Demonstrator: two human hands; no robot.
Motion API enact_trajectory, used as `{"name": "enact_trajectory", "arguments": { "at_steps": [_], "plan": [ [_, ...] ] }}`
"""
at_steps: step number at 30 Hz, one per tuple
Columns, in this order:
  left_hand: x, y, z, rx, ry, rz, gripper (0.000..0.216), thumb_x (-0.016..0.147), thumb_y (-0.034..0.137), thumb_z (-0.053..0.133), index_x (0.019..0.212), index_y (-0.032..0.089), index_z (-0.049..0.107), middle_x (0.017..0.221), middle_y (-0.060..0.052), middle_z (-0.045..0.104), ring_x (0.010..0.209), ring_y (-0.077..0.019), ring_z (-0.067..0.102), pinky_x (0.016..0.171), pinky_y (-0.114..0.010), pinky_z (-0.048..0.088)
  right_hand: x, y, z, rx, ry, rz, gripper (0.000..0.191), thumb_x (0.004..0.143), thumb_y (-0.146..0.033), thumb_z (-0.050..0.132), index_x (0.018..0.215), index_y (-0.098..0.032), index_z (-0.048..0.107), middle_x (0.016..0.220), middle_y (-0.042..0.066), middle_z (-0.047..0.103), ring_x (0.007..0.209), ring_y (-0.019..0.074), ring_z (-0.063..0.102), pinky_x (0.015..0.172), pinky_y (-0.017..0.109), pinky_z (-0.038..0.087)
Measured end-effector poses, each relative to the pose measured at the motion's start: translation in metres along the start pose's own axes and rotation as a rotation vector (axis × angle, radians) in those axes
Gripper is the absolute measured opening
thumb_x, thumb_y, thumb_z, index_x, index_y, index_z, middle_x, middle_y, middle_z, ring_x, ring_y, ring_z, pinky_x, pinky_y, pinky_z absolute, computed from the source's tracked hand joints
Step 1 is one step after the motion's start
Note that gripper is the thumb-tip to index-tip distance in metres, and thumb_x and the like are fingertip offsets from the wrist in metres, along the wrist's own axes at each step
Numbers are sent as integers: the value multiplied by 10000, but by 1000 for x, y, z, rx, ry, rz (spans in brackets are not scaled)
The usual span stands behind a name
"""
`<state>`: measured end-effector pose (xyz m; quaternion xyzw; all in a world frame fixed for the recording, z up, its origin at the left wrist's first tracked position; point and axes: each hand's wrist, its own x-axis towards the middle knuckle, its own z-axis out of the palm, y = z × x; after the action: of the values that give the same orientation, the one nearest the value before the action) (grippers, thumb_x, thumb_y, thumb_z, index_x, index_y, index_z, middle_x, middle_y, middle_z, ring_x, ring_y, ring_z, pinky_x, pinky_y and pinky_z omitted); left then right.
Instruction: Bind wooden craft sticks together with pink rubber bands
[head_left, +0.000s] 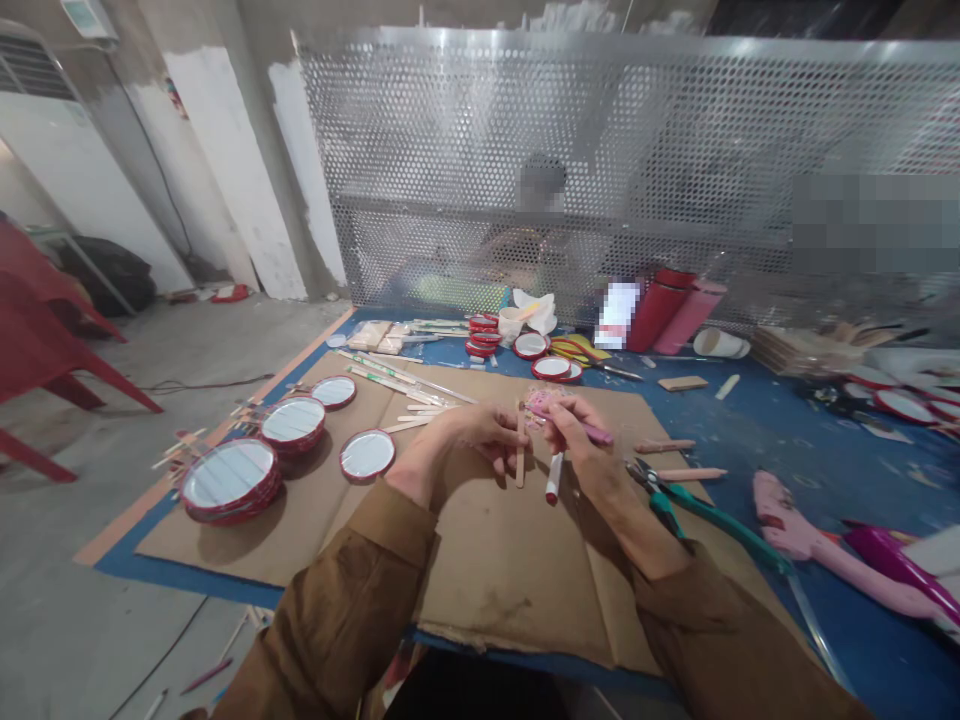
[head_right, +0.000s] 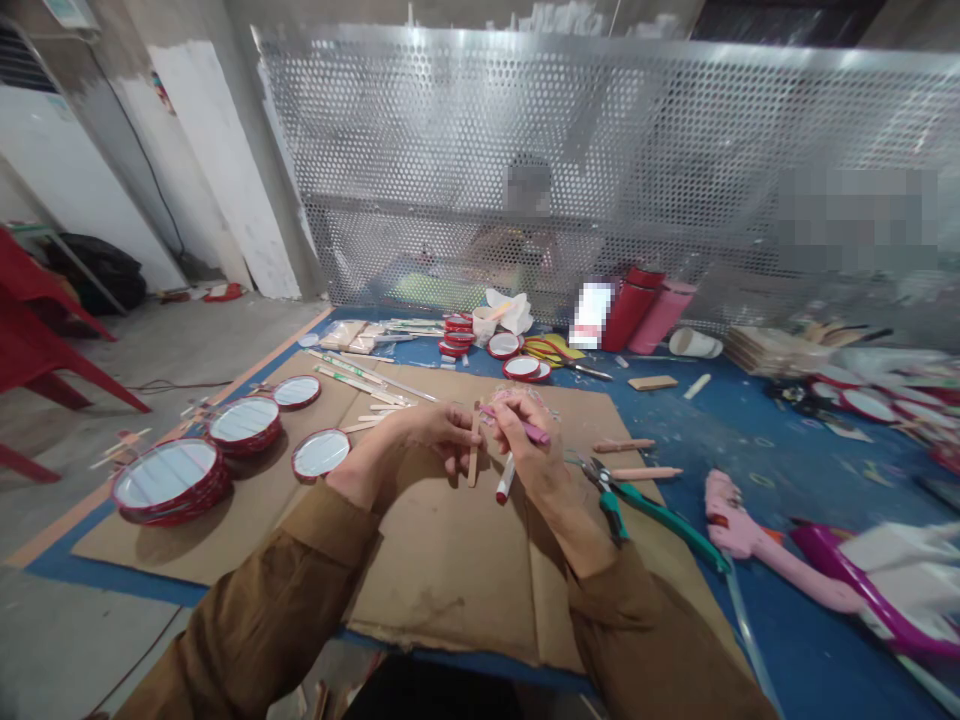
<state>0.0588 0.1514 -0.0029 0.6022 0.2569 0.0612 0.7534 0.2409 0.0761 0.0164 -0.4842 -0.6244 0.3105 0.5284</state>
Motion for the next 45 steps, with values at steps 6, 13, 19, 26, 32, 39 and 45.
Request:
{"name": "enact_trajectory", "arguments": {
  "at_steps": [6, 13, 19, 26, 32, 39, 45],
  "plan": [
    [-1, 2, 2, 5, 29, 8, 429, 785, 488, 858, 909, 123, 669, 727, -96, 751, 613, -185, 719, 658, -318, 587, 0, 2, -1, -12, -4, 10, 317, 921, -502, 615, 737, -245, 591, 600, -15, 551, 527, 143, 482, 489, 267, 376],
    [1, 1, 1, 25, 18, 17, 418, 794, 480, 851, 920, 124, 672, 705, -87, 739, 601, -189, 715, 640, -320, 585, 0, 1, -1, -47, -5, -1, 303, 921, -469, 602, 717, -248, 565, 602, -17, 545, 535, 144, 483, 501, 274, 376],
    [0, 1, 2, 10, 17, 28, 417, 801, 488, 841, 882, 122, 658, 721, -94, 744, 607, -188, 713, 647, -336, 598, -1, 0, 0, -74, -12, -25, 319, 928, -458, 590, 692, -245, 558, 586, -19, 528, 528, 142, 470, 514, 281, 376],
    [0, 1, 1, 2, -4, 31, 460, 759, 497, 873, 916, 117, 668, 723, -103, 745, 607, -200, 720, 648, -343, 599, 0, 6, -1, -31, -12, -28, 330, 932, -501, 605, 733, -238, 585, 620, -20, 547, 542, 139, 488, 512, 272, 384],
    [1, 0, 0, -6, -24, 65, 539, 688, 546, 908, 919, 119, 673, 717, -96, 748, 611, -213, 729, 629, -340, 605, 0, 4, -2, -67, -26, -50, 323, 933, -471, 601, 707, -242, 569, 594, -26, 533, 523, 137, 472, 511, 273, 374],
    [0, -1, -1, -19, -13, 30, 516, 708, 549, 897, 905, 134, 661, 712, -93, 753, 597, -204, 727, 646, -348, 614, 0, 0, 1, 5, 15, -41, 312, 913, -492, 596, 734, -237, 579, 608, -26, 547, 504, 127, 471, 502, 266, 385],
    [1, -2, -2, -15, 7, 14, 494, 733, 528, 890, 916, 125, 668, 731, -103, 758, 609, -191, 730, 648, -322, 599, -1, -3, 0, -67, -11, -69, 335, 913, -491, 599, 699, -234, 570, 575, -26, 541, 501, 130, 484, 497, 263, 385]
  ]
}}
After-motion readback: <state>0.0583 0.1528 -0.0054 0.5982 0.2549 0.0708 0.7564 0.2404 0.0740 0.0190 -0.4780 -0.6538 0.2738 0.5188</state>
